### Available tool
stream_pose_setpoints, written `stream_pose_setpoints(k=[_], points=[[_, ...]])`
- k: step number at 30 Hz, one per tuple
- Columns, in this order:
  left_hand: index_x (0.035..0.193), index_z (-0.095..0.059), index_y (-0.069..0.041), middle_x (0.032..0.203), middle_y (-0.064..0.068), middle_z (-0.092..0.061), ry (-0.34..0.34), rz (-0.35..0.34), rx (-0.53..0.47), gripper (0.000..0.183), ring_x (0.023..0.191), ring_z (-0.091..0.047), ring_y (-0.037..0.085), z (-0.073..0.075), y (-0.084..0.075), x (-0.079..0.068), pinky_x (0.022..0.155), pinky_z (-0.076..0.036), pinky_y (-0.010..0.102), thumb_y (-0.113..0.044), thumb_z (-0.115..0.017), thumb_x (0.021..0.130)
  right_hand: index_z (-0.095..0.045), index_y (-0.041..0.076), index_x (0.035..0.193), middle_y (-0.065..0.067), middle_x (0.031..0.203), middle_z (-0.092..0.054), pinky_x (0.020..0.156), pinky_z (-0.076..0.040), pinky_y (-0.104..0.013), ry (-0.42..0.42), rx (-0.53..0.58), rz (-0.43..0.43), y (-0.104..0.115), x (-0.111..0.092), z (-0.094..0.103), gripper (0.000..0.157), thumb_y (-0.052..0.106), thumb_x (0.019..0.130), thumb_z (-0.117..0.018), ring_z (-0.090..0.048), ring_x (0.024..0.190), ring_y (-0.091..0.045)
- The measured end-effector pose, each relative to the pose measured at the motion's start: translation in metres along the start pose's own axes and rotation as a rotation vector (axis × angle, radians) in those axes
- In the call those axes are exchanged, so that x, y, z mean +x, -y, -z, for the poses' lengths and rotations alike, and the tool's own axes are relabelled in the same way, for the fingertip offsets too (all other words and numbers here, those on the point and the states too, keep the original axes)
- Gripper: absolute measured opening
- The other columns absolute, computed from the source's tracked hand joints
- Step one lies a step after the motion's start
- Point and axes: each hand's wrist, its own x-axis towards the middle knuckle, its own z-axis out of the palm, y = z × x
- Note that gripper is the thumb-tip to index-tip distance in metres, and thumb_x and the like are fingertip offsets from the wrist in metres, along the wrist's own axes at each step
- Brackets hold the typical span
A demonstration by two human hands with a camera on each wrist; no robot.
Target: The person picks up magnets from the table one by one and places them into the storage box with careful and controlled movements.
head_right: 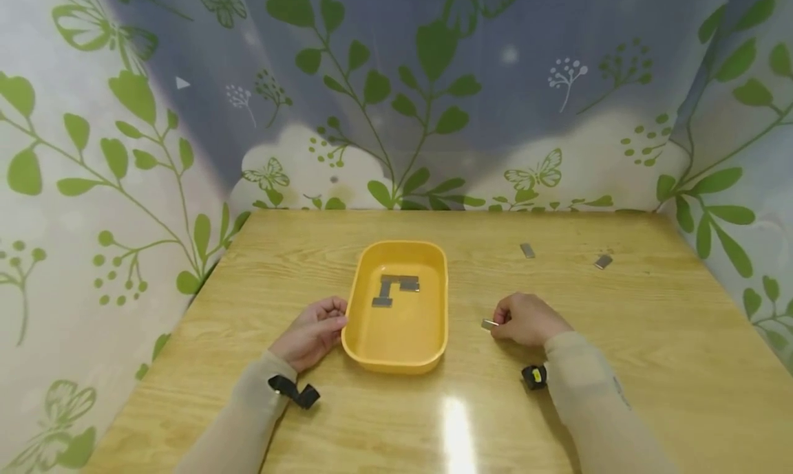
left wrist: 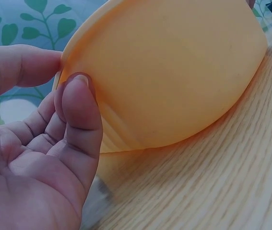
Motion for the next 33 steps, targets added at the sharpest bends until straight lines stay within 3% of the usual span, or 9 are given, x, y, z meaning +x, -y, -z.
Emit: stream_pose_setpoints(k=[10, 19, 27, 33], points=[[0.108, -0.048, 0.002, 0.091, 0.009, -0.055, -0.001, -0.006, 0.008, 0.018, 0.078, -0.057, 0.016, 0.0004, -0.0005, 0.0015, 0.067, -0.05, 0.026, -0.001, -0.058, 0.093, -0.062, 0.012, 0.08, 0.002, 0.07, -0.054, 0.054, -0.038, -0.028, -0.02, -0.004, 0.026, -0.001, -0.0007, 0.0015, 0.01, 0.018, 0.084, -0.069, -0.047, 0.062, -0.013], [0.109, -0.046, 0.005, 0.092, 0.01, -0.055, -0.018, 0.002, 0.01, 0.022, 0.079, -0.057, 0.017, 0.0, -0.0003, 0.0, 0.067, -0.05, 0.026, -0.002, -0.059, 0.093, -0.062, 0.012, 0.088, 0.002, 0.074, -0.057, 0.062, -0.041, -0.031, -0.034, -0.045, 0.03, -0.0013, 0.0, 0.0038, 0.015, 0.026, 0.091, -0.063, -0.049, 0.066, -0.014], [0.111, -0.046, 0.005, 0.093, 0.01, -0.055, -0.017, 0.001, 0.007, 0.022, 0.08, -0.058, 0.017, -0.0006, -0.0008, -0.0003, 0.068, -0.051, 0.027, -0.001, -0.058, 0.094, -0.061, 0.009, 0.096, 0.0, 0.076, -0.054, 0.062, -0.039, -0.033, -0.018, -0.066, 0.038, -0.001, -0.0004, 0.0052, 0.013, 0.013, 0.086, -0.067, -0.047, 0.066, -0.016], [0.113, -0.044, 0.009, 0.094, 0.011, -0.055, -0.006, -0.007, 0.005, 0.026, 0.081, -0.058, 0.018, 0.0002, -0.0005, -0.0007, 0.069, -0.051, 0.027, -0.002, -0.058, 0.094, -0.062, 0.009, 0.094, 0.001, 0.076, -0.055, 0.062, -0.039, -0.032, -0.02, -0.07, 0.036, -0.0008, -0.0009, 0.0024, 0.012, 0.013, 0.086, -0.07, -0.046, 0.067, -0.016]])
